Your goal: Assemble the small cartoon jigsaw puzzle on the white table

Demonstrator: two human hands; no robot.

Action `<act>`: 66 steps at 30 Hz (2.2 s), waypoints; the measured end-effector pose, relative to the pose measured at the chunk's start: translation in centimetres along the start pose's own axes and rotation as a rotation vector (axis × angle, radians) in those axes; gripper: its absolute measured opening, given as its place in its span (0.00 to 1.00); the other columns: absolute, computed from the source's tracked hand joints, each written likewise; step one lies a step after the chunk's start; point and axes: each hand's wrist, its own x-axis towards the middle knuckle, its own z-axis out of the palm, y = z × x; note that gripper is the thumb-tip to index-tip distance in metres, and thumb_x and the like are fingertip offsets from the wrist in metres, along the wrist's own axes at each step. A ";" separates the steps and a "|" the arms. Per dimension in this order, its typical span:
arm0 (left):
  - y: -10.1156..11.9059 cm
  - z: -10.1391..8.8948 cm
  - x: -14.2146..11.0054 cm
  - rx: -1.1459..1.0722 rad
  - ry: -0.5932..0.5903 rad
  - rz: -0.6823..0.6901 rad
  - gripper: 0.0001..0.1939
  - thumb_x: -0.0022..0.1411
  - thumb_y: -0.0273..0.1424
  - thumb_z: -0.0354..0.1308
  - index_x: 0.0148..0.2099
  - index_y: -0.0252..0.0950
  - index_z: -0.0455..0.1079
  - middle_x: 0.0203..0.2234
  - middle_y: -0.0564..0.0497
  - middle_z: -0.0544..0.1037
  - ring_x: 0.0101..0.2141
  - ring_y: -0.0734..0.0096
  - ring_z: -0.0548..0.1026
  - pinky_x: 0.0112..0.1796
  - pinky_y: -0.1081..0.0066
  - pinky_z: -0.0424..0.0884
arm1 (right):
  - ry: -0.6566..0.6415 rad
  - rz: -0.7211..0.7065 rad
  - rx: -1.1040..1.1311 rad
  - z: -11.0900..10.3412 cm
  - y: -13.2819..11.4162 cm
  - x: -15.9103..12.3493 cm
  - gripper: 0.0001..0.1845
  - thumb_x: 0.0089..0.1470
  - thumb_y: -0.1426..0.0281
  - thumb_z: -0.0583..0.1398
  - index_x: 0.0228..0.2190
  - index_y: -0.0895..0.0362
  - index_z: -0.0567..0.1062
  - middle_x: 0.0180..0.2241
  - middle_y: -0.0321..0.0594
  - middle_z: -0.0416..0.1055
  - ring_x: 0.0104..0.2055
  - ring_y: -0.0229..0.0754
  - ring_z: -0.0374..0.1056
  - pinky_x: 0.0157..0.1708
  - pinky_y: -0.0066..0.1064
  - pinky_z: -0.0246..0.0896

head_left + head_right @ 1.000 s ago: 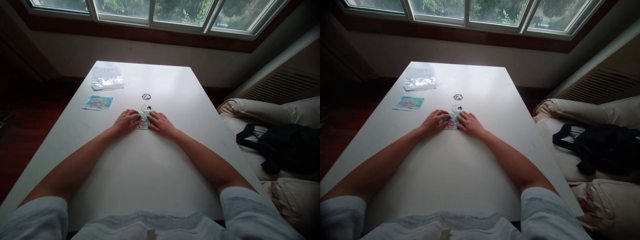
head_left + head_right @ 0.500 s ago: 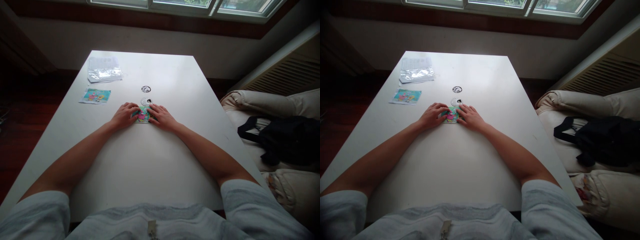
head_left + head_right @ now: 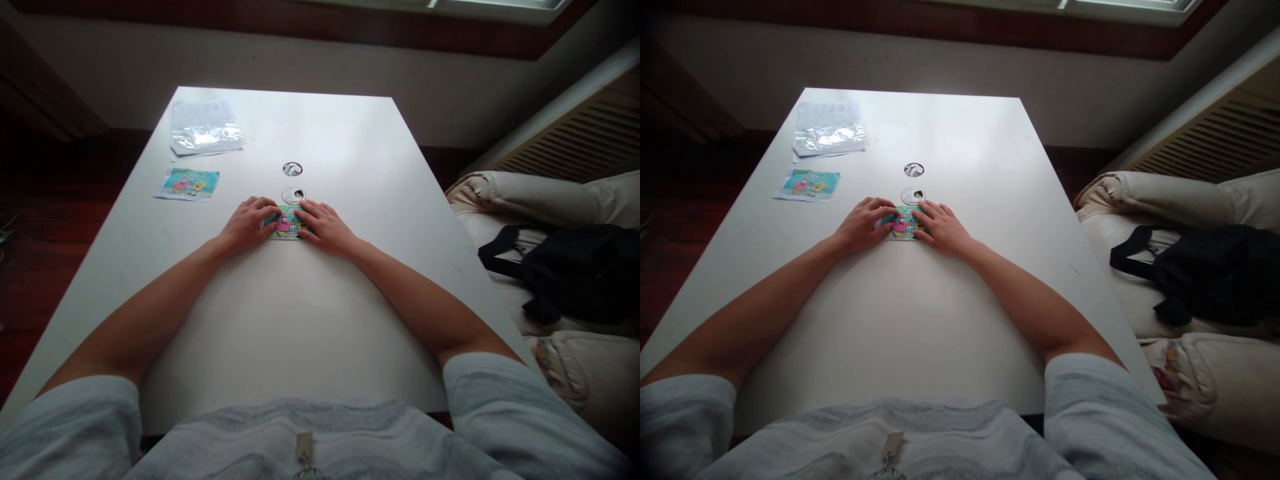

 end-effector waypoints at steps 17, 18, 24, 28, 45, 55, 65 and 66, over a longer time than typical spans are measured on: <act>0.0 -0.1 0.0 0.004 0.001 0.004 0.18 0.67 0.34 0.54 0.57 0.44 0.74 0.55 0.48 0.74 0.56 0.54 0.68 0.58 0.53 0.65 | 0.005 0.008 -0.027 0.0 0.0 0.0 0.34 0.69 0.51 0.48 0.69 0.53 0.59 0.73 0.45 0.49 0.74 0.53 0.44 0.72 0.51 0.40; 0.0 -0.1 0.0 0.005 0.001 0.007 0.17 0.68 0.35 0.54 0.57 0.45 0.74 0.55 0.48 0.74 0.56 0.55 0.69 0.58 0.53 0.65 | 0.005 0.006 -0.031 0.0 0.0 0.0 0.34 0.69 0.51 0.48 0.69 0.53 0.59 0.73 0.45 0.49 0.74 0.53 0.44 0.72 0.51 0.40; -0.1 -0.1 0.0 0.013 0.007 0.017 0.17 0.68 0.36 0.53 0.57 0.44 0.74 0.55 0.48 0.75 0.55 0.55 0.69 0.58 0.54 0.65 | 0.010 -0.010 -0.040 -0.2 0.0 0.0 0.34 0.69 0.52 0.49 0.69 0.54 0.59 0.73 0.47 0.49 0.74 0.53 0.44 0.72 0.51 0.40; 0.0 -0.2 0.0 0.017 0.006 0.017 0.17 0.68 0.36 0.53 0.56 0.44 0.74 0.55 0.48 0.75 0.55 0.55 0.69 0.57 0.54 0.66 | 0.012 -0.004 -0.035 -0.3 0.0 0.0 0.34 0.69 0.52 0.49 0.69 0.53 0.59 0.73 0.46 0.49 0.75 0.53 0.44 0.72 0.52 0.39; 0.0 -0.1 0.1 0.032 0.009 0.016 0.17 0.68 0.35 0.54 0.57 0.43 0.73 0.55 0.48 0.74 0.55 0.56 0.69 0.58 0.54 0.66 | 0.013 -0.016 -0.044 0.0 0.2 0.1 0.35 0.69 0.51 0.49 0.70 0.55 0.59 0.72 0.47 0.49 0.74 0.53 0.44 0.72 0.51 0.40; 0.0 -0.1 0.1 0.015 0.014 0.019 0.16 0.69 0.36 0.52 0.56 0.43 0.75 0.54 0.47 0.75 0.54 0.56 0.70 0.57 0.54 0.66 | 0.015 -0.018 -0.043 -0.2 0.1 0.0 0.35 0.69 0.49 0.48 0.69 0.54 0.59 0.73 0.46 0.47 0.75 0.53 0.41 0.72 0.51 0.39; 0.0 0.0 0.0 0.084 -0.005 0.004 0.20 0.70 0.37 0.52 0.61 0.42 0.71 0.59 0.46 0.72 0.60 0.55 0.66 0.60 0.54 0.65 | -0.069 -0.045 -0.098 -0.1 -0.5 -0.2 0.43 0.68 0.45 0.46 0.73 0.55 0.48 0.75 0.48 0.36 0.76 0.53 0.34 0.73 0.52 0.30; 0.0 0.0 0.0 0.094 -0.016 0.002 0.21 0.70 0.37 0.52 0.62 0.42 0.69 0.60 0.46 0.71 0.61 0.55 0.66 0.61 0.54 0.64 | -0.077 -0.045 -0.105 -0.1 -0.5 -0.2 0.43 0.68 0.45 0.46 0.73 0.56 0.48 0.75 0.48 0.35 0.76 0.53 0.33 0.73 0.52 0.29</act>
